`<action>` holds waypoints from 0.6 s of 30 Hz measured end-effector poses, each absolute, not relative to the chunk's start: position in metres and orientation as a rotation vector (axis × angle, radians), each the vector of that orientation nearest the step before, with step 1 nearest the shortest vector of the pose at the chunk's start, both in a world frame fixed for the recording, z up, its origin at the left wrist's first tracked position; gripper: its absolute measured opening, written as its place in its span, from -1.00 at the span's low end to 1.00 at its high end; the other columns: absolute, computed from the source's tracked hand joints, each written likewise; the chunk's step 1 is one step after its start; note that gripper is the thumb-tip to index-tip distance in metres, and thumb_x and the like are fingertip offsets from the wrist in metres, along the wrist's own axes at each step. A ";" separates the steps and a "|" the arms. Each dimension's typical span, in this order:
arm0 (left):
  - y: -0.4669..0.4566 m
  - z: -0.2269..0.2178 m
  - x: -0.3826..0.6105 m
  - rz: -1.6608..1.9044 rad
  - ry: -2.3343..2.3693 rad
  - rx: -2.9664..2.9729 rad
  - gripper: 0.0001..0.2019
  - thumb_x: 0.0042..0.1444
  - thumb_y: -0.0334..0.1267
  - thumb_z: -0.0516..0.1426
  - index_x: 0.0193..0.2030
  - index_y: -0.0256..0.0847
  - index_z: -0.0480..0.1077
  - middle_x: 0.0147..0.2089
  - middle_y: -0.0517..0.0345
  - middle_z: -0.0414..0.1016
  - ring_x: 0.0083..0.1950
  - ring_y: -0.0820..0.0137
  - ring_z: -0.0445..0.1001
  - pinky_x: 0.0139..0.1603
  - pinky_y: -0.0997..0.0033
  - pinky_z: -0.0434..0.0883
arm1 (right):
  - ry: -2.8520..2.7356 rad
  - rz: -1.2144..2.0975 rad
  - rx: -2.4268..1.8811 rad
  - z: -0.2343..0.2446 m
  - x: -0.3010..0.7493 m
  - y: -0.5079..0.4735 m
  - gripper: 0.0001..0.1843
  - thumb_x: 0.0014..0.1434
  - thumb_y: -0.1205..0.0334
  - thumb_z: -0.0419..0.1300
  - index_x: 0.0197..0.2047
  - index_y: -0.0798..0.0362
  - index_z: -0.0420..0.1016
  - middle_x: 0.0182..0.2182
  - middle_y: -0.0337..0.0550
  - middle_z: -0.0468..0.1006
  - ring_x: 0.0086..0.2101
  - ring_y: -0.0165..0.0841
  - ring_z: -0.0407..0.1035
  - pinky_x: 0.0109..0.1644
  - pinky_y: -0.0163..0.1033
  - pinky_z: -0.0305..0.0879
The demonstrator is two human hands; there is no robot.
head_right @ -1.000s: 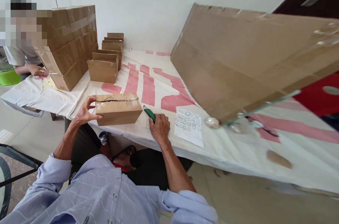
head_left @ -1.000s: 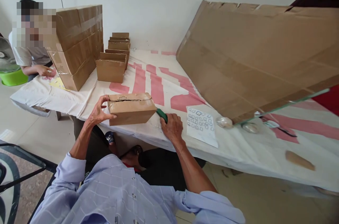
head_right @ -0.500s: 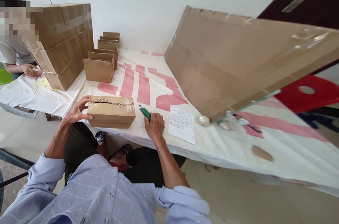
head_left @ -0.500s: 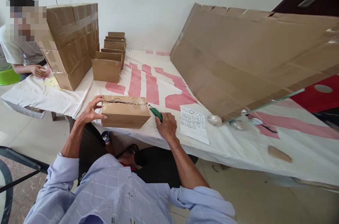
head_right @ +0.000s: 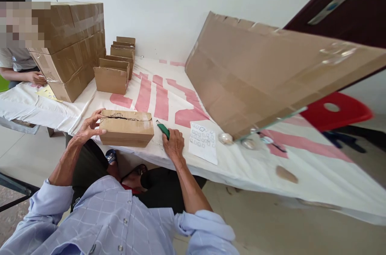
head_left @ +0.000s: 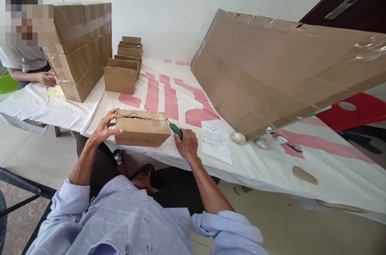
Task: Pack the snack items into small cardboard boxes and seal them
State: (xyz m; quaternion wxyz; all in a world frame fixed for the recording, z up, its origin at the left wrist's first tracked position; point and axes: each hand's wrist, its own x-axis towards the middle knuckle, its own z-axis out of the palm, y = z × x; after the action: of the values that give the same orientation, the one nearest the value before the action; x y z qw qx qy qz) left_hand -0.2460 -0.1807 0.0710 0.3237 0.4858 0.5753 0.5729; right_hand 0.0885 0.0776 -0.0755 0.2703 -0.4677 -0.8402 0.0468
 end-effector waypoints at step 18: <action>-0.177 0.068 -0.245 1.557 1.454 1.219 -0.55 -0.13 -0.06 0.59 -0.10 -0.06 0.64 0.68 -0.03 0.16 0.69 -0.23 0.16 0.56 -0.25 0.34 | -2.271 0.137 -1.270 -0.076 0.088 0.080 -0.61 0.43 0.13 0.08 0.18 0.10 0.54 0.03 0.19 0.59 0.05 0.03 0.35 0.16 0.07 0.30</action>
State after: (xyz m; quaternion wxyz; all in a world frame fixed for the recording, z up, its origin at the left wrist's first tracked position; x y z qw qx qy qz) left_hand -0.2451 -0.1775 0.0676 0.3369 0.4675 0.5578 0.5973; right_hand 0.0875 0.0796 -0.0756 0.2650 -0.4699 -0.8405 0.0506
